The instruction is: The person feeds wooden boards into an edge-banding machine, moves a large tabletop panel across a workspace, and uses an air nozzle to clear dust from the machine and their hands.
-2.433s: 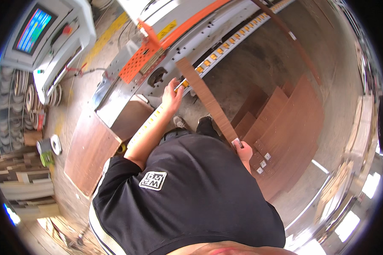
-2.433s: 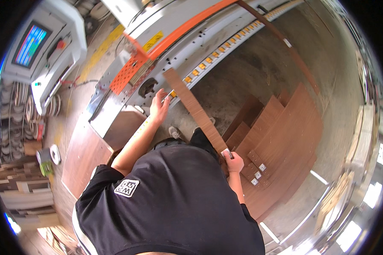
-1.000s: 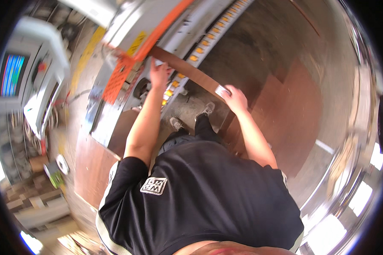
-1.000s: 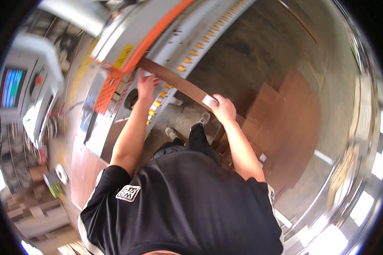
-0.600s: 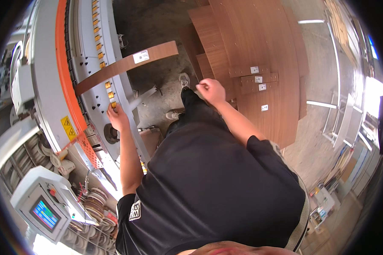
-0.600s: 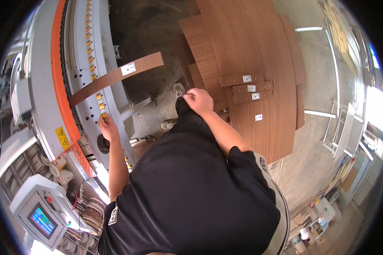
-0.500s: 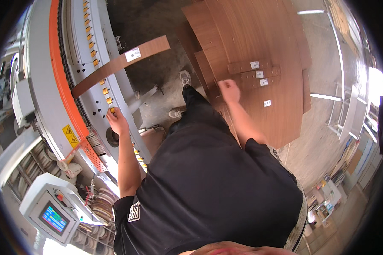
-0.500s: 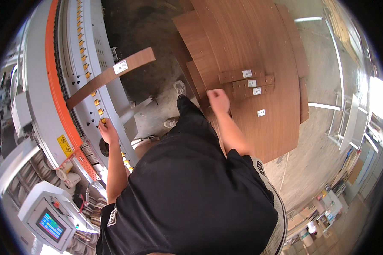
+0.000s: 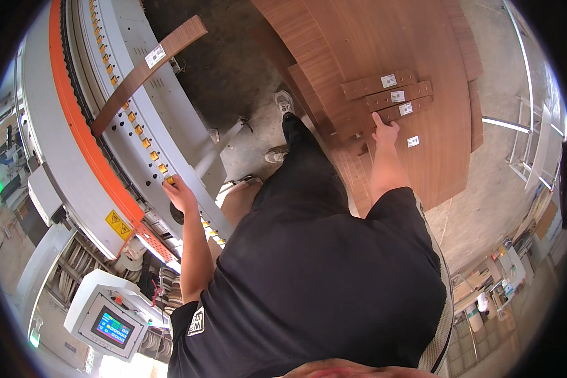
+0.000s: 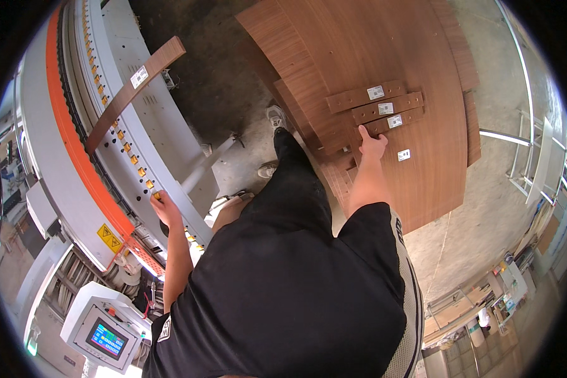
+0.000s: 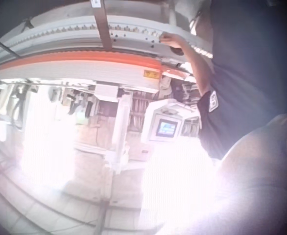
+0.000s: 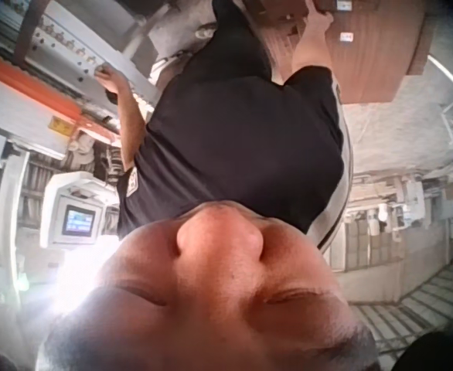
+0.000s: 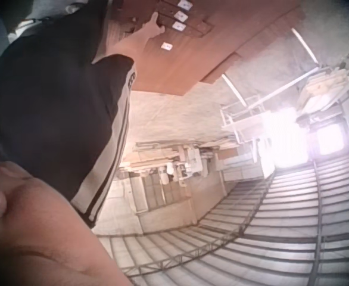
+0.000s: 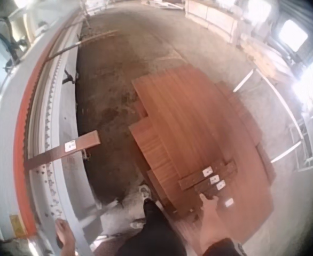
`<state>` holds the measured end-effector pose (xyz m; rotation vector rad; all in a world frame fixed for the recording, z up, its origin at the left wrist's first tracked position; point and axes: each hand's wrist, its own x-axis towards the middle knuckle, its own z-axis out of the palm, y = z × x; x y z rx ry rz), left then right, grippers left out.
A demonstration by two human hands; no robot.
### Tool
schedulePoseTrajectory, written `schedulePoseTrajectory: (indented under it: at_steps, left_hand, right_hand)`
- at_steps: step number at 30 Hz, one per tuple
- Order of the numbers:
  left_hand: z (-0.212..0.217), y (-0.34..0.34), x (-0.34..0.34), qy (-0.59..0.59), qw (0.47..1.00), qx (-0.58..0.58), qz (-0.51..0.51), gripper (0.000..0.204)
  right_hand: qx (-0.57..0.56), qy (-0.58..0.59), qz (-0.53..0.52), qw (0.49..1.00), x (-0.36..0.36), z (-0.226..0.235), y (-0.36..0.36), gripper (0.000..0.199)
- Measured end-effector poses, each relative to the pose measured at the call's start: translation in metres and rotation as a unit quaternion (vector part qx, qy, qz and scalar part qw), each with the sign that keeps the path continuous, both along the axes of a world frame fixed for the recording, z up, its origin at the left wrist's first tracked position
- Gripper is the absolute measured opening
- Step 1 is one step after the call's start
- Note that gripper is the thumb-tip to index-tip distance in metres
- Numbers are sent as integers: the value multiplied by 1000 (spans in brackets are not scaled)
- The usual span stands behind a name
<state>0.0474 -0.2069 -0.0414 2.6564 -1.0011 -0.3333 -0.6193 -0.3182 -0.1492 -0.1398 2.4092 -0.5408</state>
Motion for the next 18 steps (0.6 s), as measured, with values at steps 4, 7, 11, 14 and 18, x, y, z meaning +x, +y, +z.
schedulePoseTrajectory:
  at_steps: [4, 7, 11, 14, 18]
  left_hand:
    - [4, -1, -12, 26, 1000, 9, 13, 55]
    - [2, -2, -13, 14, 1000, 13, 13, 55]
    - [1, -4, -11, 6, 1000, 25, 15, 55]
    - [2, -4, -12, 10, 999, 24, 19, 55]
    - [5, -3, -13, 12, 999, 29, 17, 54]
  right_hand:
    - [8, -54, -13, 998, -16, 5, 23, 95]
    - [51, -17, -3, 999, -20, 7, 12, 94]
    - [34, 21, -34, 999, -13, 13, -11, 91]
    - [2, -46, -73, 996, -33, -8, -15, 83]
    - [-97, -13, -110, 989, -18, -3, -42, 71]
